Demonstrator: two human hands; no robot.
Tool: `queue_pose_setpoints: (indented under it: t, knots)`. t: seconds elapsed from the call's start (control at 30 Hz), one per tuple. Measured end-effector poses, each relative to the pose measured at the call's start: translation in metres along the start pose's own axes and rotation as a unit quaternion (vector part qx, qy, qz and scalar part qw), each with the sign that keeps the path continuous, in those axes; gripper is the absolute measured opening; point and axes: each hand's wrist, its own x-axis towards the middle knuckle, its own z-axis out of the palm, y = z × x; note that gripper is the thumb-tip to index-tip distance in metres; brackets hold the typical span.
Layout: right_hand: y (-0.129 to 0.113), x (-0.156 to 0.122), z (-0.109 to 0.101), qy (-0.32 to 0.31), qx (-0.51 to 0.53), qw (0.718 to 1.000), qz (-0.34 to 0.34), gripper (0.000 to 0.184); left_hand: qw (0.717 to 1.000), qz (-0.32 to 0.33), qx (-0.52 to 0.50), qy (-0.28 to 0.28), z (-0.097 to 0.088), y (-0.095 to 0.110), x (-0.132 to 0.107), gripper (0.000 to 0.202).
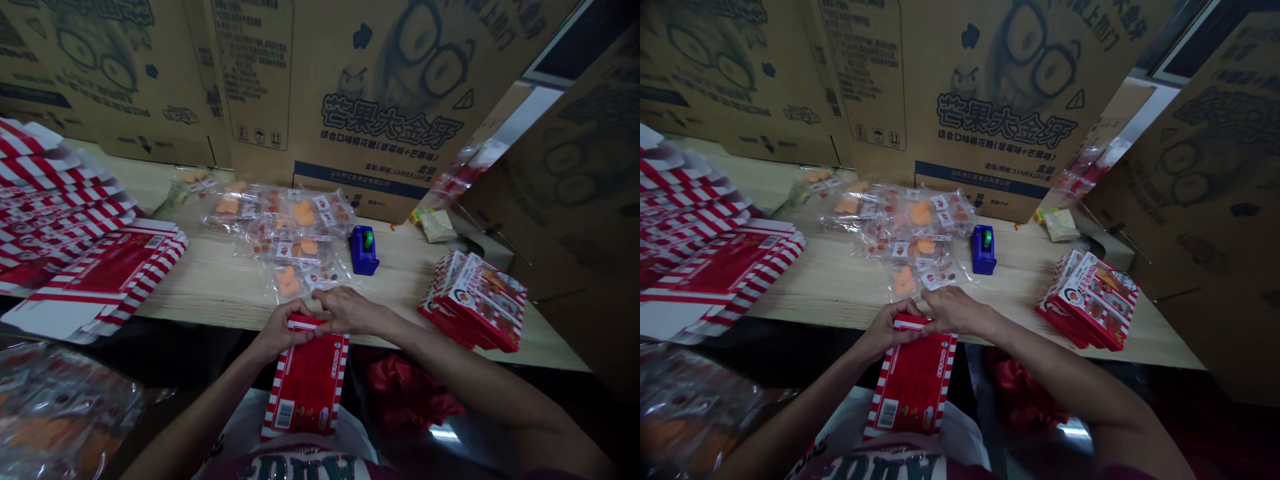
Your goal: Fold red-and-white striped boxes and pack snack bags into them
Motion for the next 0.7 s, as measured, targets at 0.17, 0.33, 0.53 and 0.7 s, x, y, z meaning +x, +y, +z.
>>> queue_pose_setpoints:
  t: [0.17,0.33,0.53,0.7]
  knots:
    - [0.014,-0.005,0.019,0.001,0.259,0.965,0.04,0.046,0.998,0.022,0.056,-0.02,0.0,0.008,-0.004,0.028]
    - [0.025,-0.002,0.029,-0.066,0.548,0.829,0.09,0.042,0.989,0.035,0.139,0.03,0.006,0.011,-0.006,0.03]
    - [0.019,0.001,0.041,-0.101,0.695,0.695,0.157,0.039,0.968,0.078,0.231,0.066,0.005,0.008,-0.012,0.023]
    - [0.021,0.002,0.048,-0.082,0.707,0.677,0.189,0.034,0.968,0.079,0.236,0.045,0.004,0.013,-0.015,0.021]
